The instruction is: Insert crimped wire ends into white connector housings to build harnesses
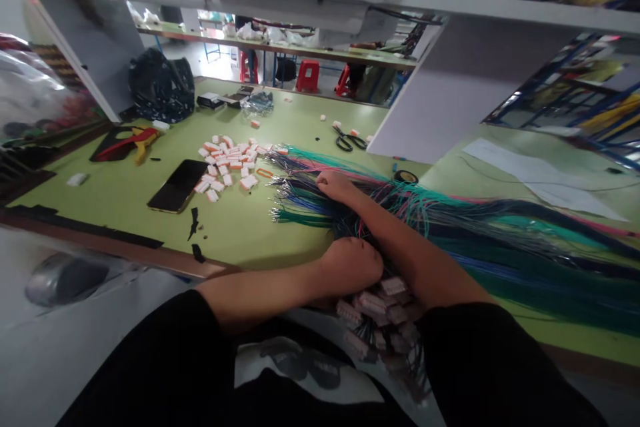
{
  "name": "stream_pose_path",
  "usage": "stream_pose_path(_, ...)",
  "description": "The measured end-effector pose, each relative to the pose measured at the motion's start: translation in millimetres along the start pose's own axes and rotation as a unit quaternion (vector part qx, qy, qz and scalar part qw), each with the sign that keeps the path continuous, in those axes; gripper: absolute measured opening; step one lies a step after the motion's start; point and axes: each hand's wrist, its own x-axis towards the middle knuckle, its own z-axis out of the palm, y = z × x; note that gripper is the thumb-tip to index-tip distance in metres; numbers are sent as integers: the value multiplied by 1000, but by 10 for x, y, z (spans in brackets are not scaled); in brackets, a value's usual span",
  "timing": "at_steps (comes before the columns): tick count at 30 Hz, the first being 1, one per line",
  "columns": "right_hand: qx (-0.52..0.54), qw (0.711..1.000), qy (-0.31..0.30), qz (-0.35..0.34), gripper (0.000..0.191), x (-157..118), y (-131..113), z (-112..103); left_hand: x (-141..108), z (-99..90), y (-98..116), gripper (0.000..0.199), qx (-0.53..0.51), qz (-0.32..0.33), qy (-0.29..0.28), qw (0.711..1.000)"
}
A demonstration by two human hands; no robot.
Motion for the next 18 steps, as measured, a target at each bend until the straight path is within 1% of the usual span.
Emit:
stream_pose_path(3,-27,1000,4,12,23,16,-101,53,-2,-5,11,29,-7,-15,9,1000)
stream_pose_path(5,-64,998,-7,9,25,12,-176,34,2,3,26,30,-11,-29,23,999)
stream_pose_path(7,-122,992,-13,4,28,-6,-255,-12,2,21,35,30,-25,-36,20,999)
stream_pose_path(9,-183,983,15,-13,33,-52,-339,-72,-6,42,37,29,-44,-33,7,998)
stream_pose_path(11,-213,975,50,-37,34,-134,-427,-126,-22,56,34,28,-49,-22,1,999)
stream_pose_path(12,-208,976,43,-53,32,-187,-471,-140,-32,60,35,28,-47,-16,1,999)
stream_pose_path(13,-190,979,10,-74,29,-246,-514,-142,-42,62,38,28,-45,-10,-1,999)
stream_pose_path(14,-164,981,-40,-99,26,-308,-554,-129,-54,61,46,28,-43,-2,-5,999)
stream_pose_path(16,-120,972,-132,-152,21,-421,-620,-62,-85,50,71,28,-40,8,-16,999)
stream_pose_path(17,-112,966,-156,-172,20,-466,-643,-15,-108,36,83,28,-40,5,-22,999)
stream_pose_path(18,-113,963,-162,-181,19,-500,-659,35,-138,14,88,27,-40,1,-27,999)
